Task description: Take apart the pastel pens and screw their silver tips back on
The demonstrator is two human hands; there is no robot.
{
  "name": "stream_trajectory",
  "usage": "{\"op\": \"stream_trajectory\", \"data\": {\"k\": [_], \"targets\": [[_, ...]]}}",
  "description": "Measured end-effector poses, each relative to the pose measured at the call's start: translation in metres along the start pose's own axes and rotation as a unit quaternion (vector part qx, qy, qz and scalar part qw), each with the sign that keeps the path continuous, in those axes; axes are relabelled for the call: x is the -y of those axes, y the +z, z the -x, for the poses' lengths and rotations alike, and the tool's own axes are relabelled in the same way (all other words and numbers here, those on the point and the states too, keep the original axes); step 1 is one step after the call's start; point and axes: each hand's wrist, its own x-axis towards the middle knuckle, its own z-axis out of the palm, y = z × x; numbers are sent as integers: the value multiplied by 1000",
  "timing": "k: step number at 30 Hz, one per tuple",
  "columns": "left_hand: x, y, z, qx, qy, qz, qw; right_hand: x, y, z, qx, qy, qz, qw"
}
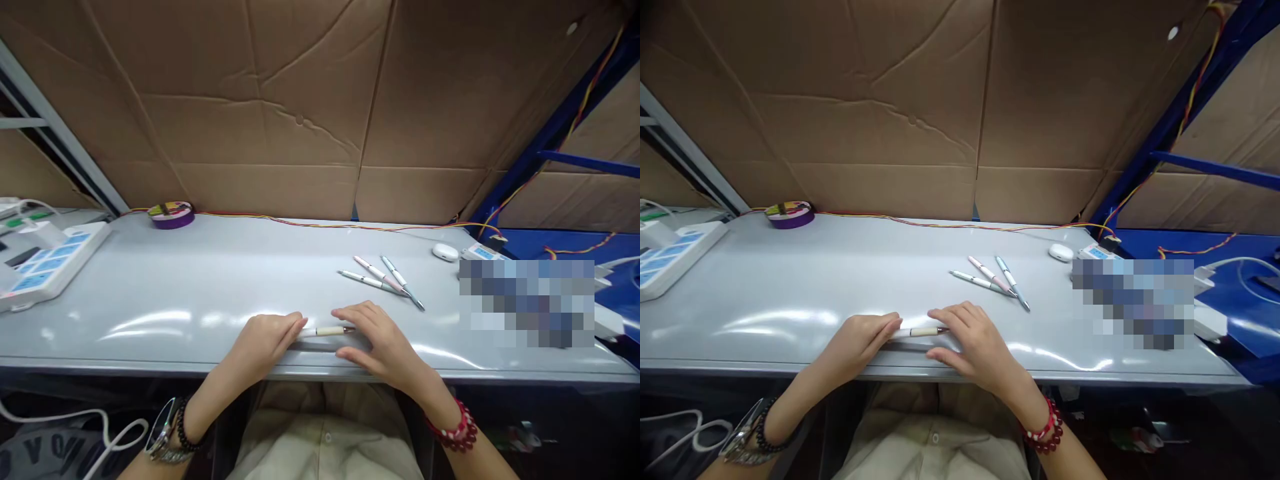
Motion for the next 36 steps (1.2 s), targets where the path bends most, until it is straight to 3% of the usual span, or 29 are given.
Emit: {"op": "stream_trajectory", "data": {"k": [4,12,18,21,23,26,30,33,36], "targets": [[-1,0,0,-3,-5,0,1000,-3,3,2,-62,-3,-7,998],[0,1,0,-4,-8,10,1000,-4,3,2,-65,3,-2,998],[-2,0,1,-10,-3,32,999,-5,5,4,-31,0,29,999],[-2,-4,4,-26,-4,108,994,-4,4,4,-28,16,25,999],[-1,-7,6,-33,-14,243,969,-4,3,5,-32,27,7,999],[1,-11,10,13,-16,450,893,-2,1,5,-55,6,-32,998],[6,-13,12,96,19,572,814,-2,0,6,-66,-34,-54,996],[8,-11,12,101,14,604,790,-2,2,6,-63,-48,-63,995],[8,-8,11,82,1,608,790,-3,3,6,-56,-54,-62,995]]}}
